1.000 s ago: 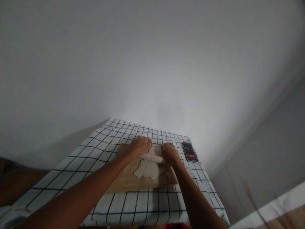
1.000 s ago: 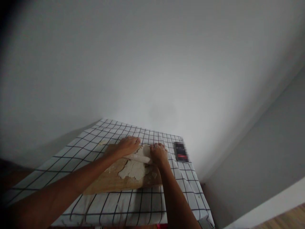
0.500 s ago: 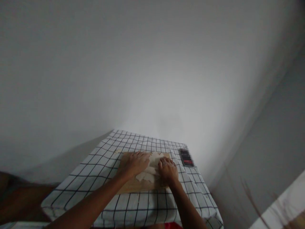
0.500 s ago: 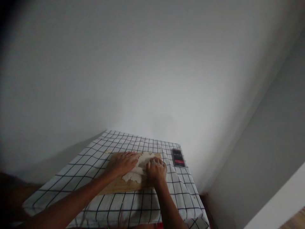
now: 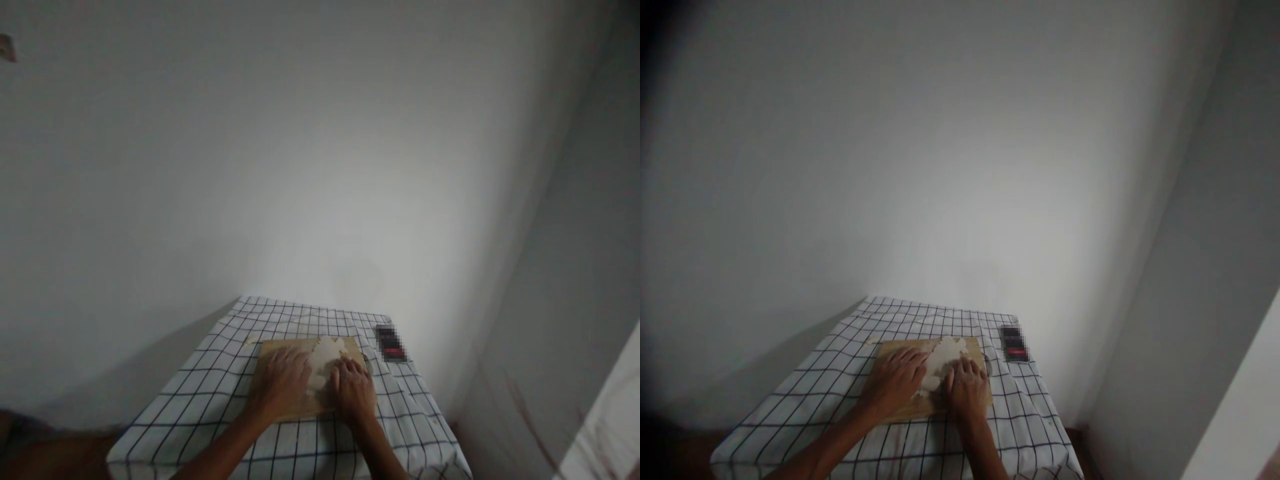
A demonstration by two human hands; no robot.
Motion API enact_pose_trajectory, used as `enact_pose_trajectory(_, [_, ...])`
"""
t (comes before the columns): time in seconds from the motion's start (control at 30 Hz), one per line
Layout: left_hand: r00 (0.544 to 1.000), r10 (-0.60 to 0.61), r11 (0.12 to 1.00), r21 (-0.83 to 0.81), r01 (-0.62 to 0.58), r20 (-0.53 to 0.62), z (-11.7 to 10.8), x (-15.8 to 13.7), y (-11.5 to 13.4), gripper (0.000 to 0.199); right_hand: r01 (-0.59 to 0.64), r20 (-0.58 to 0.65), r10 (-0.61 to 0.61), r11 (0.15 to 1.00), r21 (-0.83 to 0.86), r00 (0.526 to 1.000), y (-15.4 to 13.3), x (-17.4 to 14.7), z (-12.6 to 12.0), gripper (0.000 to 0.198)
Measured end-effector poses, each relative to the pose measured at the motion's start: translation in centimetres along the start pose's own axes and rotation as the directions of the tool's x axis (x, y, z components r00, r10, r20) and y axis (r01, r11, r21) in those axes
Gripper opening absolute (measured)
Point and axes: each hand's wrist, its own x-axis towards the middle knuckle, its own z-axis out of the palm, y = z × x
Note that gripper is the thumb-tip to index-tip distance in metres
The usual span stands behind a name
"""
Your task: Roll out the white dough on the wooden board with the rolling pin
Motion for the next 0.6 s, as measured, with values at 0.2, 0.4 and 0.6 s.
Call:
enact_pose_trajectory(0.2, [0.998,-0.039,0.999,-0.026,0.040,0.043,0.5,2.0,0.0,0.037,0.025,0.001,-0.025,1.000,-0.017,1.000,0.6,1.6,0.1,0.034])
enact_pose_trajectory(0.4, [0.993,-0.053,0.997,-0.055,0.059,0.101,2.0,5.0,-1.0,0.036,0.060,0.031,-0.059,0.998,-0.018,0.998,1.5,3.9,0.0,0.031])
enact_pose_trajectory(0.6, [0.971,-0.057,0.995,-0.070,0.075,0.234,2.2,8.4,-1.4,0.038,0.016,0.070,-0.013,0.999,-0.035,0.997,2.6,6.7,0.4,0.036])
